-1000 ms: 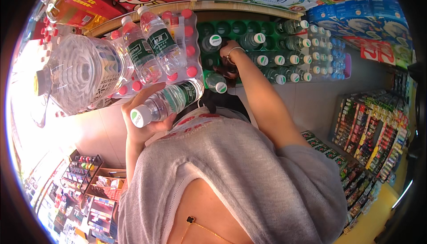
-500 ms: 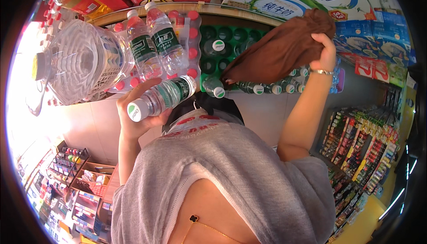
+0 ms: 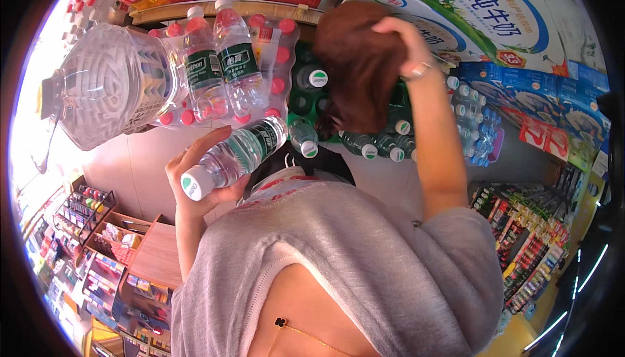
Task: The person walks through a convenience store aisle and restocks bottled water and green-capped drinks. They pick up bottles from floor-level packs, place them into a green plastic tray on a shelf, and wipe the bottles and tray with a brown cloth. The person handles bottles one at a time and occasionally adjusts the tray.
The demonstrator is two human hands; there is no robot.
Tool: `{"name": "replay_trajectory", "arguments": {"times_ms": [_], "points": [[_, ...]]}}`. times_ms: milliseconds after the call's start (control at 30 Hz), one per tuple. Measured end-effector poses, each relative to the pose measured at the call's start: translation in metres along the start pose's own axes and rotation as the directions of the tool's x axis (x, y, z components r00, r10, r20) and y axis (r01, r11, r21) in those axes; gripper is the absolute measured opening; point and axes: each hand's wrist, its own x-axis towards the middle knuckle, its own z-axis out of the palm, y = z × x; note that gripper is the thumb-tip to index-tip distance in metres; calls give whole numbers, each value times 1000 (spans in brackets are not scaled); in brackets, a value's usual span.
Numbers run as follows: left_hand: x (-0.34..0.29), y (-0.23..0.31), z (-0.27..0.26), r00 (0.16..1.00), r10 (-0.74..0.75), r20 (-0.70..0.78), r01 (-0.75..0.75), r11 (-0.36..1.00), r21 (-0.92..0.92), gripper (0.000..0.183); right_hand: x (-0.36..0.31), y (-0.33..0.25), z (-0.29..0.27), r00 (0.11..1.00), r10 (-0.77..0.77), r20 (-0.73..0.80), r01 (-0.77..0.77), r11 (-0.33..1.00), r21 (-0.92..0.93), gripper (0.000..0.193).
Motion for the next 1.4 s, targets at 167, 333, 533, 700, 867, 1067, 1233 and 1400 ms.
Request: {"name": "replay_trajectory", "arguments": {"times_ms": [167,333,533,700,867,1067,1233,1400], "points": [[-2,-4,-2,998,-29,-51,28,999,-24,60,-148,-41,-70,726,-687,29,668,696,-264,23],[5,0,-3,998,-20,-56,20,1000,-5,59,-256,-92,-97,413,-875,-252,859,466,-212,25],[13,8,2,995,45,-91,-46,999,-5,58,-277,-131,-89,234,-945,-227,909,295,-295,34],[13,12,9,994,40,-99,-41,999,-9,58,-260,-143,-66,241,-960,-142,905,275,-326,44],[6,16,8,995,39,-96,-35,998,45,58,-184,-116,-43,653,-757,18,623,524,-581,55],[-1,20,11,996,19,-86,-11,996,88,60,11,21,-88,946,-226,232,225,-60,-973,44],[-5,25,16,992,43,-117,-31,994,101,58,84,68,-127,879,-97,467,381,-444,-811,57],[-11,28,19,997,-8,-82,18,992,121,58,95,60,-129,820,26,571,483,-565,-668,56]]}}
